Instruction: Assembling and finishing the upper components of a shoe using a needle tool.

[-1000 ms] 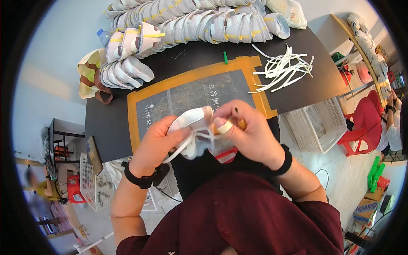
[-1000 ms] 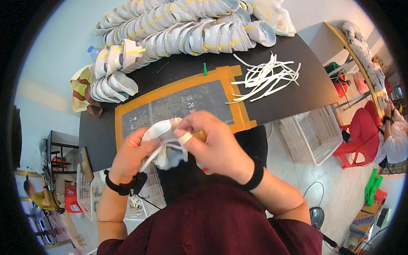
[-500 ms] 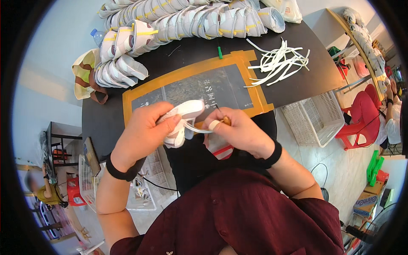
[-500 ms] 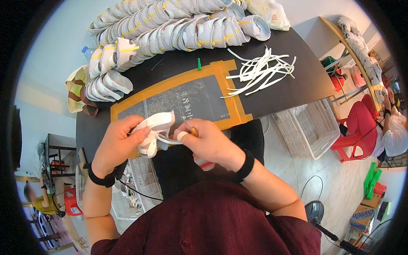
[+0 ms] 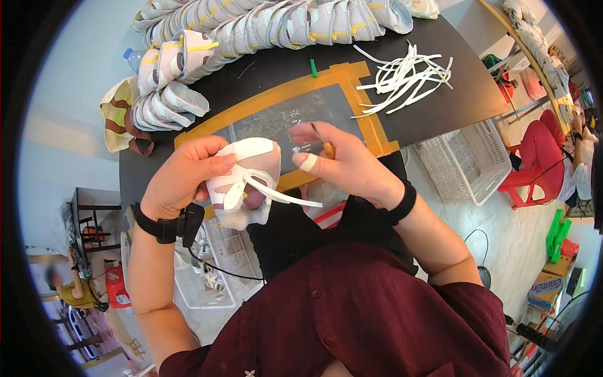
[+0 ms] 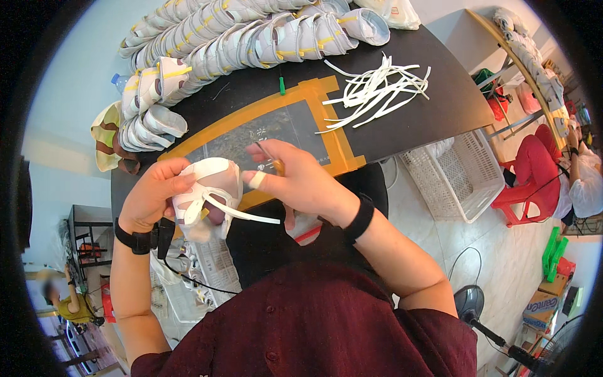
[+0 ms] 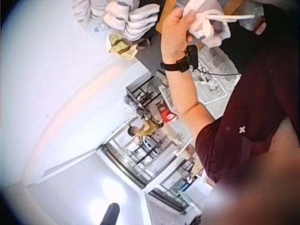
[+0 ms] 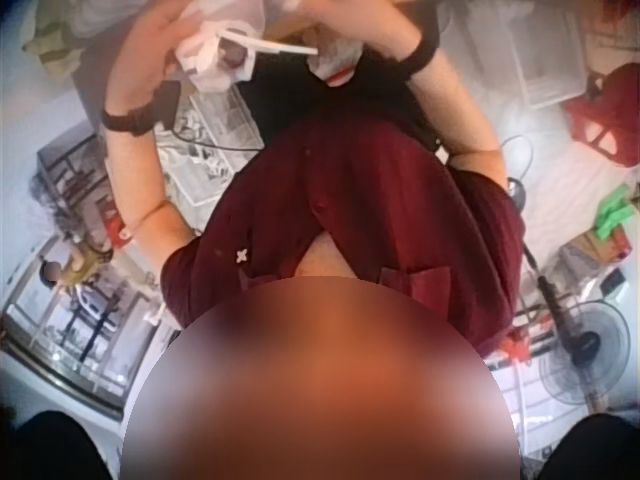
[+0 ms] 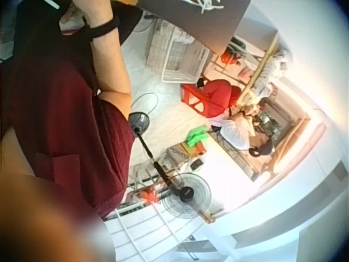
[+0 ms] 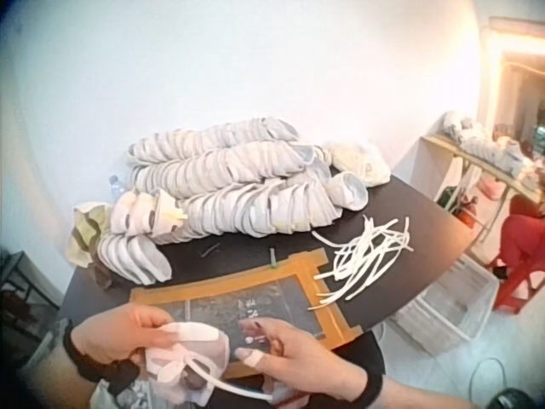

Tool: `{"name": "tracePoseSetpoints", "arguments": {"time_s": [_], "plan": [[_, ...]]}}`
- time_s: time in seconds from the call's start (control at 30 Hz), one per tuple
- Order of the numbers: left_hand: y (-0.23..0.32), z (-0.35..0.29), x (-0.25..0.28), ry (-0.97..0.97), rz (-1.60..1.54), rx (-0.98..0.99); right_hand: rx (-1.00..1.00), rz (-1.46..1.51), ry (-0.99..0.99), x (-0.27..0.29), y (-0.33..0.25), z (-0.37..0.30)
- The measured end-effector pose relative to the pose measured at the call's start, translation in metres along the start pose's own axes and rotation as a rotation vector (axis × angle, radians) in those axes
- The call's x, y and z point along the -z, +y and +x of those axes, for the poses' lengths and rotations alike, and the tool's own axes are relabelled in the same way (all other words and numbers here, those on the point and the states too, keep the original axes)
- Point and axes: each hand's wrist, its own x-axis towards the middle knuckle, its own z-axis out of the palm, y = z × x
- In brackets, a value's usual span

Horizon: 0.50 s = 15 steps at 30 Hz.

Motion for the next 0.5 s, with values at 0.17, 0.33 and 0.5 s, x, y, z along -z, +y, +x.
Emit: {"name": "tracePoseSetpoints", "arguments": {"time_s": [0.17,0.33,0.5], "plan": [[0.002,0.002,0.006,-0.084,-0.088,0.066,-0.166,0.202,-0.182,-0.013,-0.016,0.013],[-0.016,-0.010,-0.014,-0.296,-0.603,-0.439,-0.426,1.191,-0.006,-0.033,-0.014,0.015],[-0.043,-0.010,-0.069,0.080,0.030,-0.803,-0.162,1.362,-0.080,-0.044,-0.009,0.015]]}}
